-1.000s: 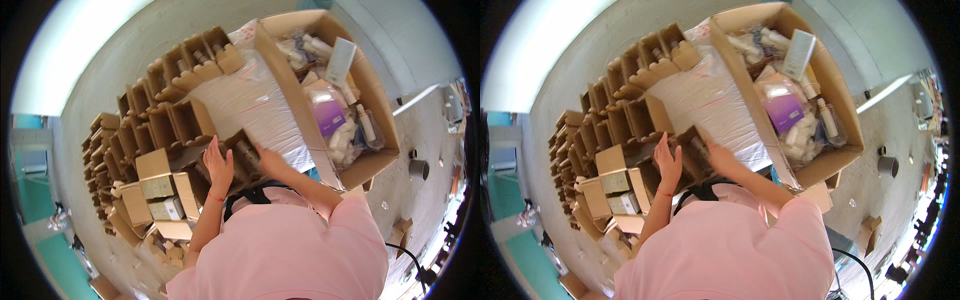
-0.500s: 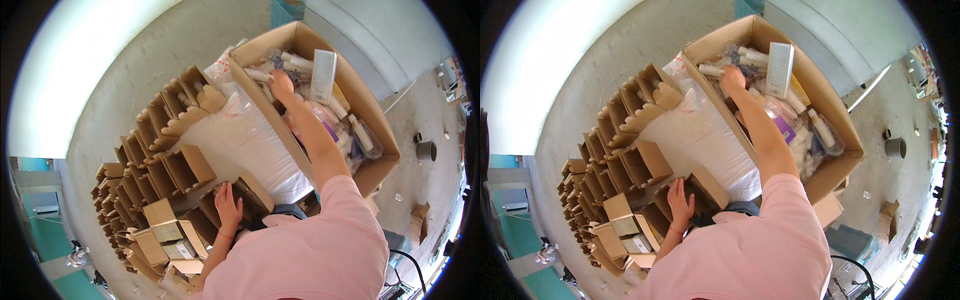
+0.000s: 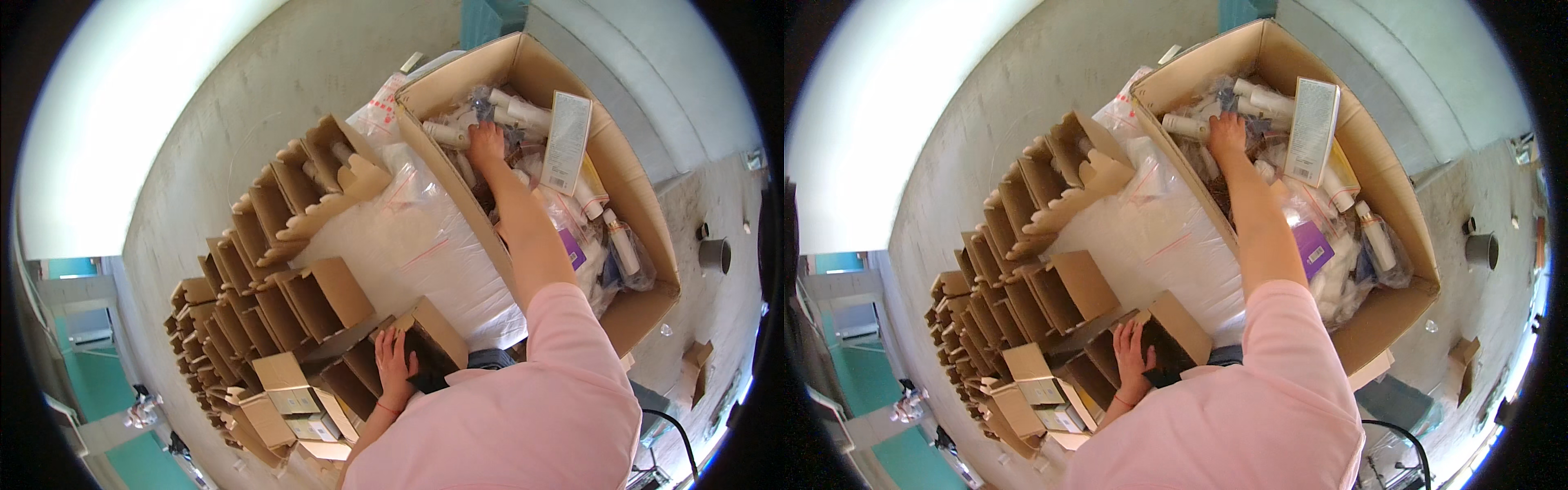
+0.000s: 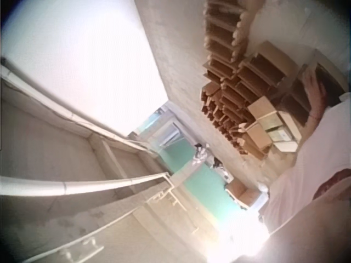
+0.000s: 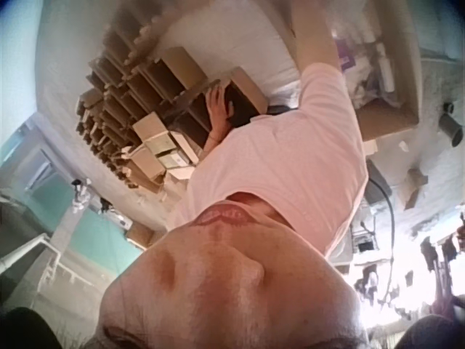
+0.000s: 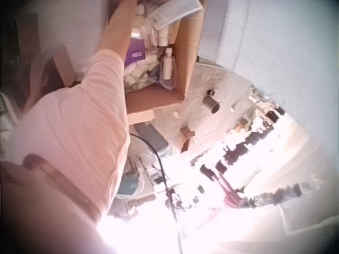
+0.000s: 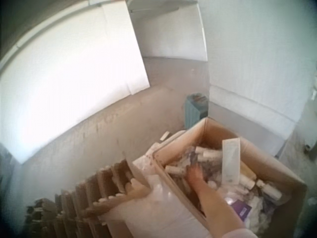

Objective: The person places bottled products from a large cardboard box into individual cardboard slots at a packing station, then moves a stack of boxes and places a larger empty cardboard box onto the table.

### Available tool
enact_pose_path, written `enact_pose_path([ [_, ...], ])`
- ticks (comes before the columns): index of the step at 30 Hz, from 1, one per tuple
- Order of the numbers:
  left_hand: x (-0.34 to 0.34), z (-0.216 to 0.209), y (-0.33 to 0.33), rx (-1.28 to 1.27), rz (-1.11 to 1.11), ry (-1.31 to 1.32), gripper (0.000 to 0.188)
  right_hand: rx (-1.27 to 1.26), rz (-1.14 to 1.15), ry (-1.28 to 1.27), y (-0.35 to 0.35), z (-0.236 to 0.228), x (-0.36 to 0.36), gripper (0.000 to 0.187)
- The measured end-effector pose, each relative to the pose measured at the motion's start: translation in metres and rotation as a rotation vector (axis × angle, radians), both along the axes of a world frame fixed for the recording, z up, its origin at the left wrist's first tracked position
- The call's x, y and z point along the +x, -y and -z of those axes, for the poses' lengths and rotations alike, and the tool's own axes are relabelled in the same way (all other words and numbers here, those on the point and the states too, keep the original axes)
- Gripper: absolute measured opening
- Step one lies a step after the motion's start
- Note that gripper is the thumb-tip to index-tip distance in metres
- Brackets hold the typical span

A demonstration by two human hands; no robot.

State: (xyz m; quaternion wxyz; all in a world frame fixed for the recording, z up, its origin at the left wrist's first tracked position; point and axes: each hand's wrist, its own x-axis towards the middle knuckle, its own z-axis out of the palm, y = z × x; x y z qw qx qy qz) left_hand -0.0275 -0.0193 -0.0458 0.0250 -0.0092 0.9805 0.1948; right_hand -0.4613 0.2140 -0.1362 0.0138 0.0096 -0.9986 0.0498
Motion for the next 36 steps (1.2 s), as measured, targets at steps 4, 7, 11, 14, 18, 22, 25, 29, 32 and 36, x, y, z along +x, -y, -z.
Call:
enact_pose_path([
  [4,-0.016,-0.026,0.007,0.131,-0.104,-0.010,0.045,-0.200,0.044,0.123,-0.020,-0.039,0.012,0.042],
  [7,-0.041,-0.045,0.036,0.172,-0.245,-0.197,0.041,-0.241,-0.090,-0.287,-0.057,-0.019,0.030,0.051],
  [11,-0.052,-0.054,0.079,0.527,-0.537,-0.158,0.041,-0.760,-0.006,-0.087,-0.038,-0.120,0.091,0.044],
  [14,-0.051,-0.063,0.074,0.881,-0.468,-0.124,0.043,-1.475,-0.102,0.069,-0.013,-0.165,0.153,0.033],
  [18,-0.080,-0.125,0.024,1.714,-0.372,-0.073,0.065,-1.586,-0.084,0.967,0.025,-0.149,0.245,0.059],
  [22,-0.082,-0.156,0.013,1.913,-0.284,0.108,0.068,-2.192,-0.032,1.682,0.089,-0.191,0.322,0.053],
  [25,-0.065,-0.165,0.014,1.877,-0.344,0.070,0.062,-2.239,-0.137,1.672,0.099,-0.191,0.347,0.058],
  [29,-0.033,-0.172,0.022,1.831,-0.386,-0.113,0.062,-2.089,-0.246,1.505,0.100,-0.198,0.374,0.066],
  [32,-0.013,-0.195,0.021,1.577,-0.320,-0.298,0.067,-1.964,-0.384,1.282,0.094,-0.197,0.391,0.069],
  [36,0.009,-0.210,0.017,1.307,-0.148,-0.394,0.076,-1.691,-0.726,0.735,0.087,-0.205,0.396,0.072],
])
